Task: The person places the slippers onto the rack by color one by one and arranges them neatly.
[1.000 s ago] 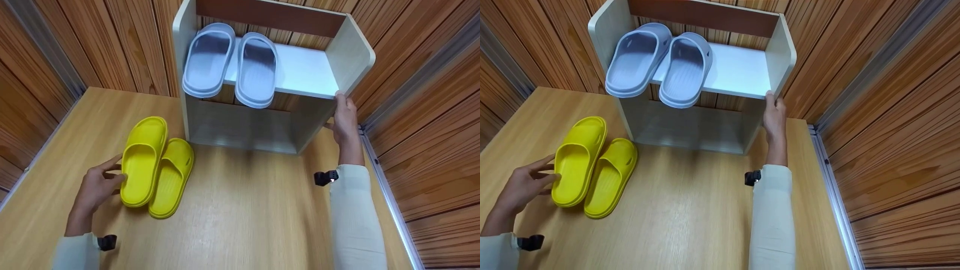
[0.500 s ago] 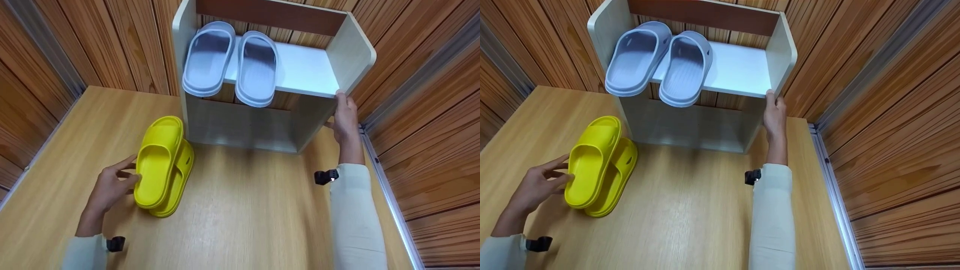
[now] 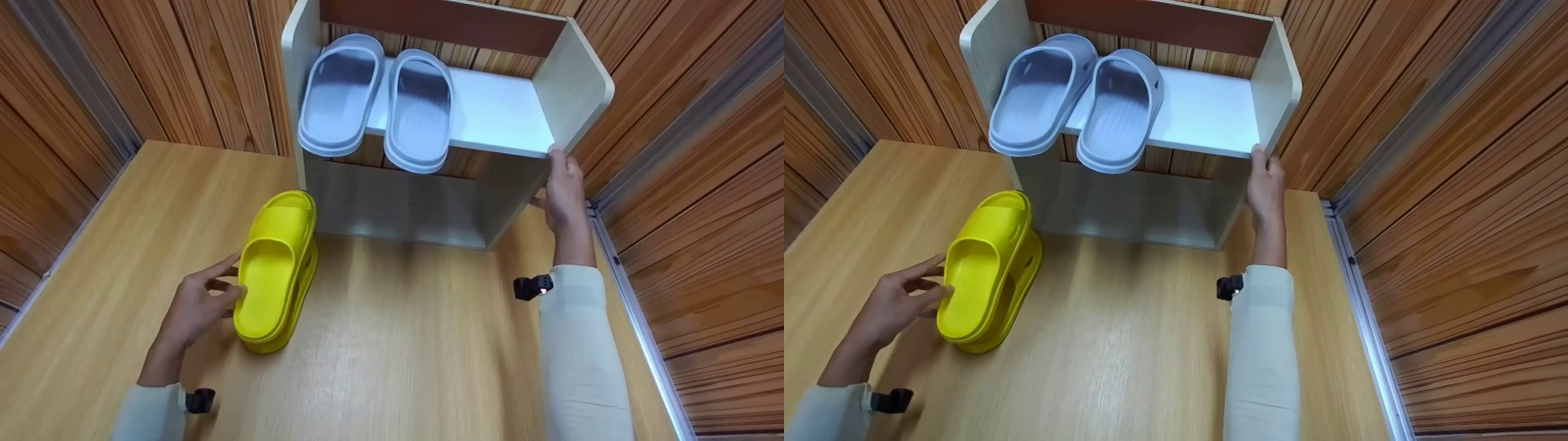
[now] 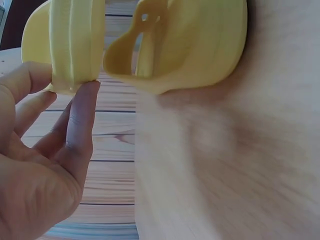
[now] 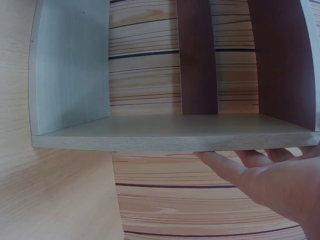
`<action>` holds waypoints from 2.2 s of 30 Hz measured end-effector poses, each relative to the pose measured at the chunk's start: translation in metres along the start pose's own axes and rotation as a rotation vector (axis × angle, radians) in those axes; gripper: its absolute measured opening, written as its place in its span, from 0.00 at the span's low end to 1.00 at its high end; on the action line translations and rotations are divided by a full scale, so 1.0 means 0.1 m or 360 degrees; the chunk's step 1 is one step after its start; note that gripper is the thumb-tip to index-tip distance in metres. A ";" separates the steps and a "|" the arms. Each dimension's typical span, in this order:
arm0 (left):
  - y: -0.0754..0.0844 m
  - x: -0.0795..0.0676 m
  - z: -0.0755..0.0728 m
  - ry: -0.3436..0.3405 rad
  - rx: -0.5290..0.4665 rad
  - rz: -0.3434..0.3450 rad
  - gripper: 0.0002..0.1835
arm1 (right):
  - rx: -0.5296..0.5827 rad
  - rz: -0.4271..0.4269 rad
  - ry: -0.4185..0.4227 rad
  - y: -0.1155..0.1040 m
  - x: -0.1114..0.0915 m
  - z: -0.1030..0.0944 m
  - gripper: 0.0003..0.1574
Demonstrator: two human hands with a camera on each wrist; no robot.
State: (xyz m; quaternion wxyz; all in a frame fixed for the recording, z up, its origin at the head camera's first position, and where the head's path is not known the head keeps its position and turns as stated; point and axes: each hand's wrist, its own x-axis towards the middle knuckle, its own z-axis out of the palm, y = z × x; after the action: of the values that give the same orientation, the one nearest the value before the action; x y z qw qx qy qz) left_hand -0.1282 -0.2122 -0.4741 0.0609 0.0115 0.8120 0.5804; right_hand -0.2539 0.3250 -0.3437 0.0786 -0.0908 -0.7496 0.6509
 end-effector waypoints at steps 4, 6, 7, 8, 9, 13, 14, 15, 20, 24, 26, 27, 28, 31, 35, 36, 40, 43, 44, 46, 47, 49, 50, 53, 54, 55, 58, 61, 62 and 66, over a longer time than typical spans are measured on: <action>0.05 0.03 0.04 -0.0041 0.0018 0.0019 0.33 | 0.0003 0.0028 0.0002 0.01 0.00 0.00 0.40; 0.08 0.06 0.07 -0.0064 0.0020 0.0025 0.33 | 0.0006 0.0033 0.0003 0.01 0.00 0.00 0.40; 0.09 0.07 0.09 -0.0079 0.0022 0.0023 0.33 | 0.0006 0.0033 0.0005 0.02 0.00 0.00 0.40; 0.10 0.08 0.11 -0.0094 0.0025 0.0019 0.33 | 0.0006 0.0030 0.0005 0.02 0.00 0.00 0.40; 0.11 0.09 0.14 -0.0107 0.0035 0.0013 0.33 | 0.0004 0.0028 0.0007 0.02 0.00 -0.01 0.40; 0.14 0.12 0.26 -0.0146 0.0059 -0.0015 0.34 | 0.0002 0.0017 0.0002 0.03 0.00 -0.01 0.41; 0.14 0.13 0.30 -0.0154 0.0062 -0.0016 0.34 | 0.0001 0.0012 0.0001 0.04 -0.01 0.00 0.40; 0.13 0.13 0.34 -0.0160 0.0058 -0.0016 0.34 | 0.0011 -0.0002 -0.0006 0.04 -0.01 0.00 0.40; 0.14 0.21 0.52 -0.0183 0.0072 -0.0027 0.34 | 0.0044 -0.0063 -0.0024 0.05 -0.02 0.00 0.38; 0.19 0.29 0.61 -0.0185 0.0103 -0.0053 0.33 | 0.0046 -0.0042 -0.0026 0.05 -0.02 -0.02 0.39; 0.23 0.34 0.66 -0.0177 0.0100 -0.0064 0.33 | 0.0048 -0.0027 -0.0022 0.05 -0.02 -0.03 0.40; 0.25 0.36 0.68 -0.0175 0.0097 -0.0063 0.33 | 0.0048 -0.0023 -0.0021 0.05 -0.02 -0.03 0.40; 0.27 0.39 0.70 -0.0169 0.0090 -0.0070 0.32 | 0.0048 -0.0019 -0.0018 0.04 -0.03 -0.03 0.40; 0.31 0.46 0.75 -0.0155 0.0062 -0.0083 0.33 | 0.0045 -0.0003 -0.0016 0.04 -0.03 -0.03 0.41; 0.34 0.56 0.80 -0.0136 0.0063 -0.0109 0.33 | 0.0042 0.0015 -0.0017 0.04 -0.01 -0.01 0.42; 0.34 0.58 0.81 -0.0128 0.0067 -0.0113 0.33 | 0.0038 0.0015 -0.0019 0.04 0.00 -0.01 0.42; 0.36 0.69 0.86 -0.0091 0.0088 -0.0131 0.33 | 0.0038 0.0023 -0.0036 0.04 0.01 0.00 0.42; 0.38 0.78 0.91 -0.0084 0.0117 -0.0093 0.33 | 0.0030 0.0017 -0.0019 0.04 0.00 -0.01 0.42; 0.38 0.82 0.93 -0.0080 0.0133 -0.0070 0.33 | 0.0027 0.0014 -0.0009 0.04 0.00 -0.01 0.43; 0.40 0.89 0.97 -0.0071 0.0158 -0.0032 0.33 | 0.0019 -0.0011 0.0002 0.05 -0.01 -0.02 0.42; 0.40 0.92 0.98 -0.0067 0.0169 -0.0015 0.32 | 0.0017 -0.0021 0.0000 0.05 -0.01 -0.01 0.42; 0.42 0.98 1.00 -0.0063 0.0165 -0.0024 0.33 | 0.0017 -0.0037 -0.0009 0.05 -0.02 -0.01 0.40; 0.42 1.01 1.01 -0.0068 0.0148 -0.0039 0.33 | 0.0018 -0.0043 -0.0015 0.05 -0.02 -0.01 0.39; 0.43 1.09 1.04 -0.0091 0.0098 -0.0103 0.34 | 0.0010 -0.0035 -0.0014 0.05 -0.03 0.00 0.38; 0.44 1.11 1.05 -0.0090 0.0093 -0.0115 0.34 | 0.0011 -0.0029 -0.0010 0.05 -0.03 0.00 0.38; 0.44 1.14 1.06 -0.0088 0.0092 -0.0124 0.34 | 0.0013 -0.0026 -0.0009 0.05 -0.03 -0.01 0.38; 0.45 1.21 1.11 -0.0055 0.0135 -0.0127 0.34 | 0.0019 -0.0013 -0.0008 0.05 -0.03 -0.01 0.40; 0.47 1.27 1.16 -0.0024 0.0197 -0.0127 0.34 | 0.0034 -0.0002 -0.0011 0.06 -0.02 0.00 0.40; 0.48 1.29 1.18 -0.0016 0.0214 -0.0130 0.34 | 0.0035 0.0001 -0.0010 0.06 -0.02 0.00 0.40; 0.50 1.36 1.23 0.0003 0.0272 -0.0139 0.33 | 0.0029 -0.0002 -0.0010 0.08 -0.04 0.01 0.38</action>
State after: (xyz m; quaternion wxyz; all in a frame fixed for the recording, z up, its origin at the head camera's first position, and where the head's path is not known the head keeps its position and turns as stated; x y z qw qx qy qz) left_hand -0.2519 -0.0678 -0.4779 0.0843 -0.0193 0.8583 0.5058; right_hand -0.2503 0.3239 -0.3518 0.0775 -0.0876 -0.7439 0.6580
